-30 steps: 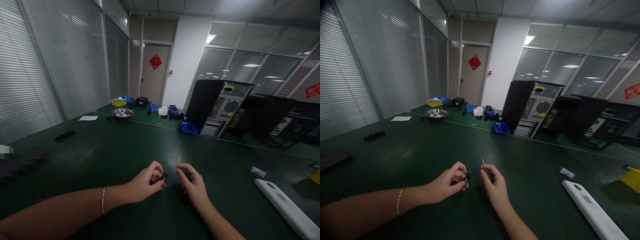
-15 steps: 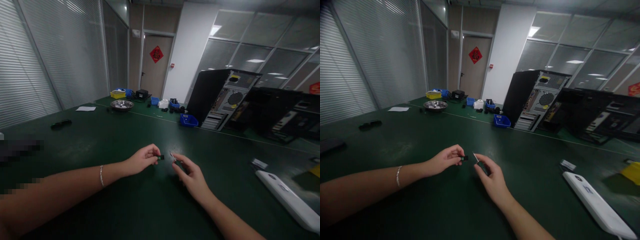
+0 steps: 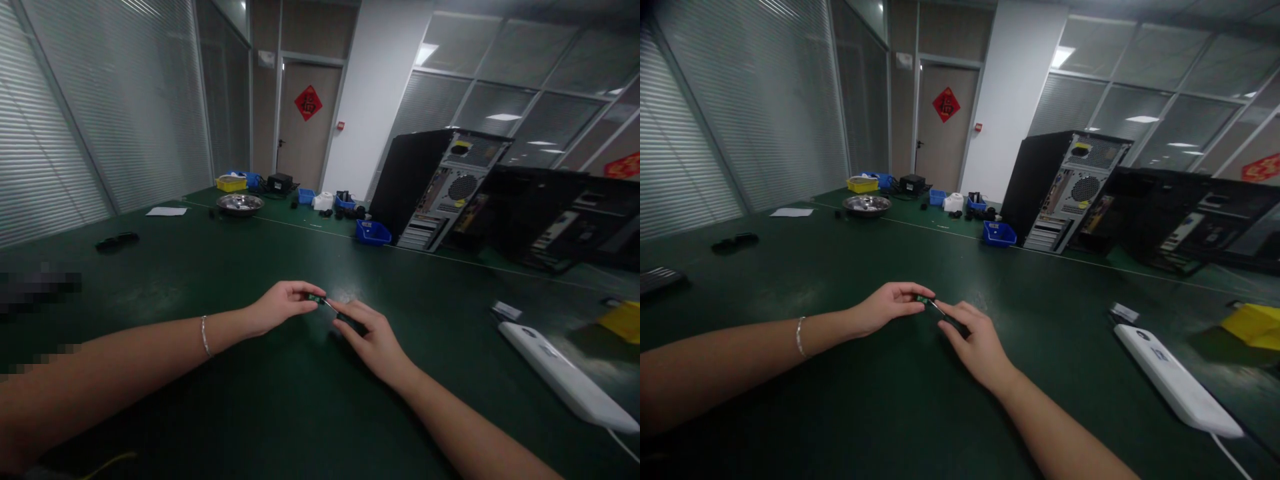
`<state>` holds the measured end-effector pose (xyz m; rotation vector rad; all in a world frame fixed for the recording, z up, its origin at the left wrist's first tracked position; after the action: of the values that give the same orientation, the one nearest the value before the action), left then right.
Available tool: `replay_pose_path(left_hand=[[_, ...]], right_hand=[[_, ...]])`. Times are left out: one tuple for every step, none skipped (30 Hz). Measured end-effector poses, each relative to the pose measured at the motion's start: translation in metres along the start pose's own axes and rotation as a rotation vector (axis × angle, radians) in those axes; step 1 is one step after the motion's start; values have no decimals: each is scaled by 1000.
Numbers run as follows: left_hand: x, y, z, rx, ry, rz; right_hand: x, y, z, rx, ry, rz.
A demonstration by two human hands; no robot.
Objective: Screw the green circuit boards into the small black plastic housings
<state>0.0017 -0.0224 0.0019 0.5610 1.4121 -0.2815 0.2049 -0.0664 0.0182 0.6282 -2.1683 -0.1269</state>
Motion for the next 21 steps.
replay_pose_path(left_hand=[[0, -1, 1, 2, 4, -3], [-1, -1, 2, 3, 13, -8], [-1, 0, 3, 6, 26, -13], [-1, 1, 3, 10, 43, -17], [-1, 4, 3, 20, 61, -16], [0, 8, 2, 32, 80, -13], [0, 13, 0, 42, 98, -8], [1, 18, -1, 49, 111, -3], [2, 24, -3, 51, 120, 0], [3, 30, -5, 50, 127, -1], [4, 35, -6, 47, 130, -4], [5, 38, -7, 46, 130, -6], [5, 40, -7, 51, 130, -7], [5, 40, -7, 60, 130, -11], [5, 38, -6, 71, 130, -17], [5, 36, -5, 83, 132, -23], [5, 33, -4, 94, 137, -28], [4, 30, -3, 101, 145, -29], [5, 27, -2, 108, 155, -21], [5, 25, -1, 115, 165, -8], [5, 24, -1, 119, 174, 10]], right_hand=[[1, -1, 0, 3, -5, 5], [1, -1, -1, 8, -9, 10], [1, 0, -1, 13, -11, 16], [1, 1, -2, 18, -11, 19], [0, 3, -3, 25, -11, 19], [-2, 6, -4, 35, -10, 17], [-4, 9, -6, 44, -9, 14], [-7, 13, -8, 51, -7, 9], [-11, 16, -10, 54, -5, 5], [-14, 20, -12, 51, -3, 2], [-18, 23, -13, 43, -1, 2], [-21, 25, -15, 34, 0, 3], [-23, 26, -16, 27, 1, 4], [-25, 27, -17, 26, 0, 4], [-26, 26, -17, 28, 0, 1], [-26, 26, -17, 35, -2, -4], [-26, 26, -16, 43, -2, -12], [-26, 25, -16, 46, -2, -20], [-26, 25, -15, 53, -4, -25], [-26, 24, -14, 65, -4, -31], [-26, 24, -13, 66, -4, -35]])
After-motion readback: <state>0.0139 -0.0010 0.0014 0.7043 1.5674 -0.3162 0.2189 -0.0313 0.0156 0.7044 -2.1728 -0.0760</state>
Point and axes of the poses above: each hand's wrist, its own y-axis towards the middle knuckle, its own z-axis out of the palm, x = y × z, the point moved 2 cm from there along y, towards the middle knuckle, and after that the axes turned 7 degrees about z, right-handed, at the moved point
